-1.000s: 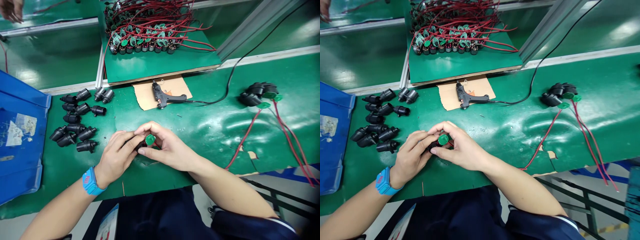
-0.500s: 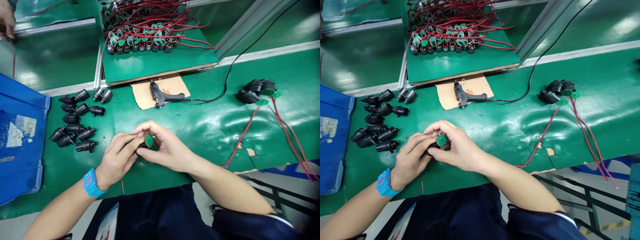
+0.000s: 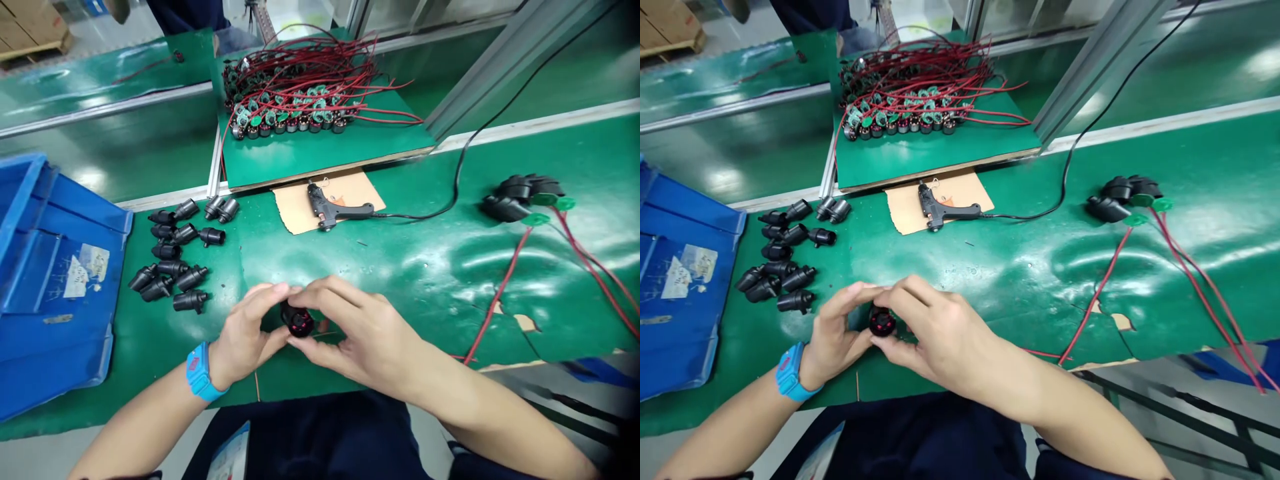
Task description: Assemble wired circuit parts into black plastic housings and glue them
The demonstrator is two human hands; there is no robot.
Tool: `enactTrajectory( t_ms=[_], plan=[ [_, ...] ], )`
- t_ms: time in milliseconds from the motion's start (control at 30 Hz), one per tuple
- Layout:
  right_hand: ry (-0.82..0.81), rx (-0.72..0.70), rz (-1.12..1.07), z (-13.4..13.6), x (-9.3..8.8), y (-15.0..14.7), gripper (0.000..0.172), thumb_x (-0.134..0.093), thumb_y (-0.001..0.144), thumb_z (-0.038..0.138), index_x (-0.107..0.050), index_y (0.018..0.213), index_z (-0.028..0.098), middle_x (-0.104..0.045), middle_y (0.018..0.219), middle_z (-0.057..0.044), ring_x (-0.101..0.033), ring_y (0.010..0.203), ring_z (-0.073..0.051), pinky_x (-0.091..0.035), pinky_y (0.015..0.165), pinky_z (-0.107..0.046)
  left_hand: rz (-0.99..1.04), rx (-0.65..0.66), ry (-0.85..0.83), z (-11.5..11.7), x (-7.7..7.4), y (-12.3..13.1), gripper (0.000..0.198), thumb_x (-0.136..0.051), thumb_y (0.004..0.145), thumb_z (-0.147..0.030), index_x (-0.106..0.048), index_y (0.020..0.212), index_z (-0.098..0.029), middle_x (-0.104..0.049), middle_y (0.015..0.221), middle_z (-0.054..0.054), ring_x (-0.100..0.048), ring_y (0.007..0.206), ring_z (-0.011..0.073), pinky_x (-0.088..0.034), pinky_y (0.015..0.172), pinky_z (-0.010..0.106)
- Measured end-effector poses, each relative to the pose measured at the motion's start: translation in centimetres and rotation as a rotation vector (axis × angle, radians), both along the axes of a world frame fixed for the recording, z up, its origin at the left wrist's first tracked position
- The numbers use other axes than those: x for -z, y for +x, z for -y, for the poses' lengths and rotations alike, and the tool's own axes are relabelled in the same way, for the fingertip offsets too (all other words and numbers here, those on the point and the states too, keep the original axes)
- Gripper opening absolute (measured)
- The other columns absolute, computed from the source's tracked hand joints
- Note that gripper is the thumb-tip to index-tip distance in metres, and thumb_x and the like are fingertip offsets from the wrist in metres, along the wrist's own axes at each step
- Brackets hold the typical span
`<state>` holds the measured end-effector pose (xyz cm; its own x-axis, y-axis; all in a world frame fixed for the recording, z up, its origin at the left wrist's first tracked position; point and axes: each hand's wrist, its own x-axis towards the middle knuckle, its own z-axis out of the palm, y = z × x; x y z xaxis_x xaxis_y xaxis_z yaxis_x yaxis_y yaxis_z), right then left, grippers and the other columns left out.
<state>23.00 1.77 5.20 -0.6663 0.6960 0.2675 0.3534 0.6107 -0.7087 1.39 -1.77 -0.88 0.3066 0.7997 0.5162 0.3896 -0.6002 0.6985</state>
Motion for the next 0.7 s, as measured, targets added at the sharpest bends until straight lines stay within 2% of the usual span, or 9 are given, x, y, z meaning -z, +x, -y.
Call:
enactTrajectory(
  t_ms=[67, 133, 233, 267, 333, 433, 533, 600, 700],
  plan=[
    [0.046, 0.058, 0.022, 0.0, 0.4, 1.1, 0.026, -0.069, 0.093, 0.026, -0.063, 0.117, 0.021, -0.072, 0.103, -0.006, -0.07, 0.079, -0.015, -0.06, 0.066, -0.025, -0.222, 0.034, 0.042, -1.0, -0.6, -1.2, 0.074, -0.07, 0.096, -0.035, -0.031, 0.157, -0.026, -0.069, 0.133, 0.017, -0.066, 0.126, 0.0297, -0.055, 0.104, 0.049],
    [0.086, 0.21, 0.042, -0.7, 1.3, 3.3, 0.023, -0.069, 0.089, 0.025, -0.065, 0.111, 0.022, -0.073, 0.1, -0.006, -0.07, 0.078, -0.016, -0.059, 0.065, -0.026, -0.458, -0.1, 0.086, -2.1, -1.5, -3.2, 0.074, -0.072, 0.092, -0.044, -0.038, 0.155, -0.024, -0.064, 0.141, 0.019, -0.059, 0.133, 0.0378, -0.046, 0.111, 0.059],
    [0.082, 0.659, 0.07, -2.8, 3.4, 8.4, 0.026, -0.072, 0.082, 0.031, -0.065, 0.105, 0.021, -0.073, 0.105, -0.007, -0.064, 0.063, -0.013, -0.053, 0.054, -0.027, -0.659, -0.511, 0.047, -4.0, -2.2, -6.8, 0.053, -0.062, 0.098, -0.036, -0.049, 0.148, -0.023, -0.058, 0.148, 0.019, -0.055, 0.135, 0.0455, -0.042, 0.11, 0.067],
    [0.063, 0.837, 0.059, -3.7, 4.2, 10.4, 0.03, -0.072, 0.079, 0.036, -0.064, 0.101, 0.02, -0.073, 0.103, -0.007, -0.062, 0.061, -0.013, -0.053, 0.054, -0.027, -0.704, -0.575, 0.024, -4.7, -2.1, -7.8, 0.046, -0.058, 0.099, -0.033, -0.054, 0.144, -0.024, -0.057, 0.149, 0.018, -0.053, 0.136, 0.0484, -0.041, 0.108, 0.072],
    [0.078, 1.02, 0.079, -5.5, 5.7, 14.1, 0.035, -0.069, 0.079, 0.043, -0.061, 0.102, 0.018, -0.073, 0.101, -0.009, -0.064, 0.064, -0.016, -0.054, 0.057, -0.03, -0.698, -0.576, 0.006, -5.7, -1.6, -9.3, 0.044, -0.052, 0.098, -0.029, -0.056, 0.142, -0.027, -0.059, 0.149, 0.014, -0.048, 0.138, 0.053, -0.035, 0.108, 0.078],
    [0.099, 1.126, 0.133, -8.0, 7.6, 18.1, 0.035, -0.069, 0.078, 0.043, -0.061, 0.102, 0.018, -0.073, 0.102, -0.011, -0.067, 0.074, -0.02, -0.055, 0.068, -0.034, -0.74, -0.495, -0.009, -6.5, -0.6, -10.0, 0.047, -0.05, 0.096, -0.027, -0.056, 0.142, -0.024, -0.064, 0.14, 0.015, -0.054, 0.132, 0.0529, -0.04, 0.106, 0.074],
    [0.121, 1.154, 0.186, -9.8, 8.5, 20.8, 0.03, -0.071, 0.077, 0.039, -0.063, 0.099, 0.02, -0.074, 0.102, -0.011, -0.066, 0.084, -0.023, -0.053, 0.078, -0.037, -0.848, -0.467, 0.008, -6.7, -0.1, -9.9, 0.043, -0.046, 0.097, -0.028, -0.056, 0.138, -0.018, -0.066, 0.13, 0.019, -0.066, 0.113, 0.0451, -0.054, 0.093, 0.061],
    [0.155, 1.18, 0.213, -10.9, 8.5, 22.3, 0.026, -0.072, 0.076, 0.035, -0.062, 0.095, 0.02, -0.073, 0.099, -0.013, -0.064, 0.085, -0.025, -0.05, 0.079, -0.04, -0.914, -0.482, 0.021, -6.6, 0.0, -9.6, 0.038, -0.045, 0.099, -0.03, -0.059, 0.132, -0.017, -0.068, 0.119, 0.019, -0.068, 0.103, 0.0399, -0.056, 0.086, 0.053],
    [0.251, 1.214, 0.247, -12.8, 7.5, 24.0, 0.019, -0.072, 0.079, 0.034, -0.061, 0.087, 0.021, -0.069, 0.093, -0.016, -0.059, 0.09, -0.029, -0.045, 0.084, -0.044, -0.927, -0.497, -0.005, -6.4, -0.4, -8.7, 0.032, -0.046, 0.1, -0.033, -0.061, 0.123, -0.018, -0.068, 0.109, 0.017, -0.068, 0.1, 0.0373, -0.055, 0.085, 0.048]
  ],
)
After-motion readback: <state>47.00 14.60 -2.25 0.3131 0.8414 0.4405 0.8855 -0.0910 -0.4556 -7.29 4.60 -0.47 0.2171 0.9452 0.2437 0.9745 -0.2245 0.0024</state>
